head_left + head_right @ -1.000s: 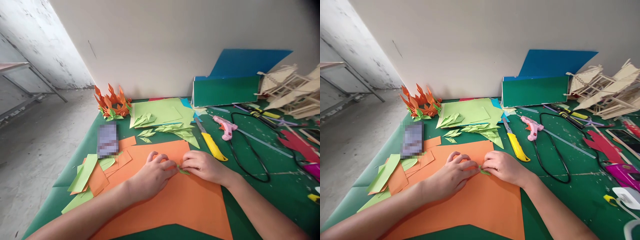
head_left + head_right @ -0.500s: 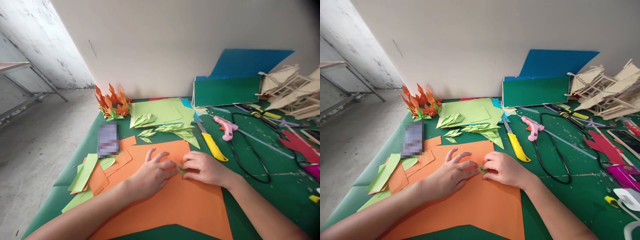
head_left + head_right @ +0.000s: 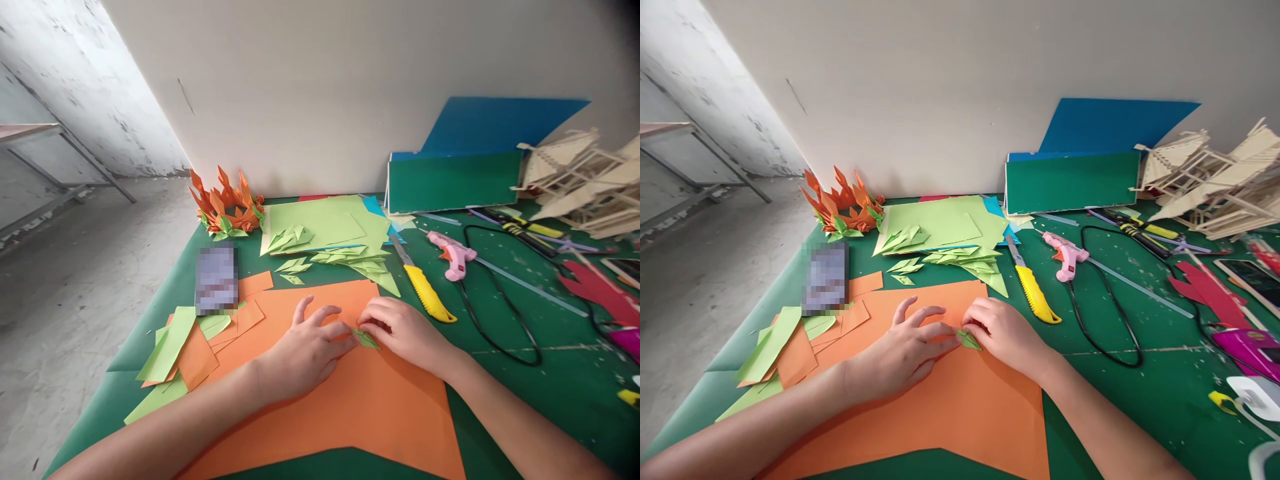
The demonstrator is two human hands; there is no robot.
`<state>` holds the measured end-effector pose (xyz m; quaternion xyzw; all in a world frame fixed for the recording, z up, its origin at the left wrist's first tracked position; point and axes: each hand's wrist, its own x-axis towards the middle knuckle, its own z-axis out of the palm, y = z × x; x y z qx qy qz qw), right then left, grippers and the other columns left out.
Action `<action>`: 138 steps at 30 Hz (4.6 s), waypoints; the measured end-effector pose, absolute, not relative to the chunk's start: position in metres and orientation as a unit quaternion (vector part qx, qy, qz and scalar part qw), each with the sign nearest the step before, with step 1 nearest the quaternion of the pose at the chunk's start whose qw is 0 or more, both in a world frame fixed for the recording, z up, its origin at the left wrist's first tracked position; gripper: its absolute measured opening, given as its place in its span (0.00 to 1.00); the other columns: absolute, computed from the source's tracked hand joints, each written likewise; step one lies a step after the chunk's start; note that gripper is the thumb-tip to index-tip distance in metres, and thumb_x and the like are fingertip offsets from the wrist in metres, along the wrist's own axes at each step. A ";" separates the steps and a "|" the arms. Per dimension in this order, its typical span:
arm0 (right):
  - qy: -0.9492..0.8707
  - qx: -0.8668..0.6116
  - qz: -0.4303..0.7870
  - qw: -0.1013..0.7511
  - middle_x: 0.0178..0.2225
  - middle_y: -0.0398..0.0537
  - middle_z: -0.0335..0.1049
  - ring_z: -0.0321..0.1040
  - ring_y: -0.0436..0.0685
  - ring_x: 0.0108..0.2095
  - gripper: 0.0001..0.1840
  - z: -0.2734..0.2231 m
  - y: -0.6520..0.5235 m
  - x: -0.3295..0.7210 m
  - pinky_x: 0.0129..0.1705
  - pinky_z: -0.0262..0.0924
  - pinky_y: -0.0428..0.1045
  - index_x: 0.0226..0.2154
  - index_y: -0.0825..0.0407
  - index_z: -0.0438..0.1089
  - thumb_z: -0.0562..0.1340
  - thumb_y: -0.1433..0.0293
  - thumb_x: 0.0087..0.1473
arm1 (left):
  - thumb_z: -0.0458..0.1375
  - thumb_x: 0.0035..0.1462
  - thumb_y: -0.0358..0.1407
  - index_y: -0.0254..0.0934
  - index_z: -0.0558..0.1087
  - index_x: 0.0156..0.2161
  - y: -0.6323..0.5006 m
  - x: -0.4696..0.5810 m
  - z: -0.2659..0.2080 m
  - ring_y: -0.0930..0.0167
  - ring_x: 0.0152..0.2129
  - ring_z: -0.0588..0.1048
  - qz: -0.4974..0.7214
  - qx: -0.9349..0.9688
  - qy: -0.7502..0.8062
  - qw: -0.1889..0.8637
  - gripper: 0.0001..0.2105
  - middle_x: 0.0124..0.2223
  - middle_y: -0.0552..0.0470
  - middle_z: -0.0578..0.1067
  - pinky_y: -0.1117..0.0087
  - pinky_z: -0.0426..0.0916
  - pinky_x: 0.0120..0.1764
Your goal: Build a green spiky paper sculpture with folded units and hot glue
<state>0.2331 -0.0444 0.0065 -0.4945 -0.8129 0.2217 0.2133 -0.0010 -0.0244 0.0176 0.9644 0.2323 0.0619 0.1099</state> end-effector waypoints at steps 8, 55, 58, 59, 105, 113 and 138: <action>-0.804 -0.509 0.238 0.194 0.30 0.43 0.67 0.64 0.52 0.32 0.09 0.012 -0.048 0.229 0.32 0.56 0.48 0.27 0.50 0.65 0.58 0.75 0.59 | 0.49 0.61 0.28 0.47 0.70 0.52 -0.024 0.004 0.014 0.63 0.54 0.63 0.070 0.959 0.243 0.129 0.17 0.48 0.53 0.75 0.45 0.43 0.61; -0.624 -0.503 0.456 0.387 0.25 0.41 0.64 0.60 0.50 0.27 0.08 0.014 -0.045 0.220 0.29 0.56 0.45 0.26 0.52 0.66 0.59 0.67 0.55 | 0.58 0.53 0.37 0.35 0.68 0.31 -0.021 0.039 0.008 0.77 0.20 0.66 0.284 0.647 0.427 0.564 0.06 0.26 0.55 0.71 0.77 0.62 0.25; -0.621 -0.499 0.451 0.402 0.25 0.41 0.63 0.60 0.50 0.27 0.08 0.018 -0.044 0.218 0.30 0.57 0.46 0.26 0.51 0.66 0.59 0.67 0.54 | 0.60 0.52 0.39 0.35 0.68 0.30 -0.020 0.040 0.008 0.77 0.20 0.66 0.287 0.627 0.418 0.591 0.09 0.25 0.54 0.71 0.76 0.62 0.25; -0.620 -0.498 0.450 0.406 0.25 0.41 0.63 0.59 0.50 0.27 0.08 0.018 -0.043 0.218 0.30 0.57 0.46 0.26 0.51 0.65 0.59 0.67 0.54 | 0.60 0.52 0.40 0.35 0.68 0.30 -0.020 0.041 0.008 0.77 0.20 0.66 0.290 0.622 0.416 0.597 0.10 0.25 0.54 0.71 0.76 0.62 0.24; -0.624 -0.468 0.512 0.359 0.25 0.40 0.62 0.61 0.50 0.26 0.14 0.016 -0.045 0.216 0.30 0.59 0.46 0.28 0.50 0.62 0.57 0.58 0.60 | 0.58 0.56 0.48 0.34 0.68 0.30 -0.016 0.037 0.011 0.75 0.24 0.67 0.296 0.577 0.382 0.658 0.17 0.26 0.54 0.68 0.74 0.62 0.29; -0.596 -0.464 0.541 0.370 0.26 0.40 0.64 0.62 0.49 0.26 0.11 0.013 -0.042 0.216 0.30 0.60 0.45 0.28 0.50 0.64 0.59 0.62 0.58 | 0.57 0.57 0.44 0.35 0.68 0.27 -0.017 0.036 0.018 0.75 0.24 0.65 0.334 0.567 0.394 0.642 0.14 0.24 0.56 0.68 0.73 0.62 0.31; -0.569 -0.484 0.525 0.408 0.26 0.40 0.61 0.58 0.48 0.27 0.07 0.014 -0.040 0.209 0.28 0.57 0.44 0.29 0.51 0.65 0.62 0.66 0.55 | 0.63 0.50 0.45 0.33 0.70 0.29 -0.016 0.029 0.020 0.77 0.22 0.67 0.304 0.548 0.441 0.643 0.15 0.25 0.54 0.70 0.76 0.63 0.25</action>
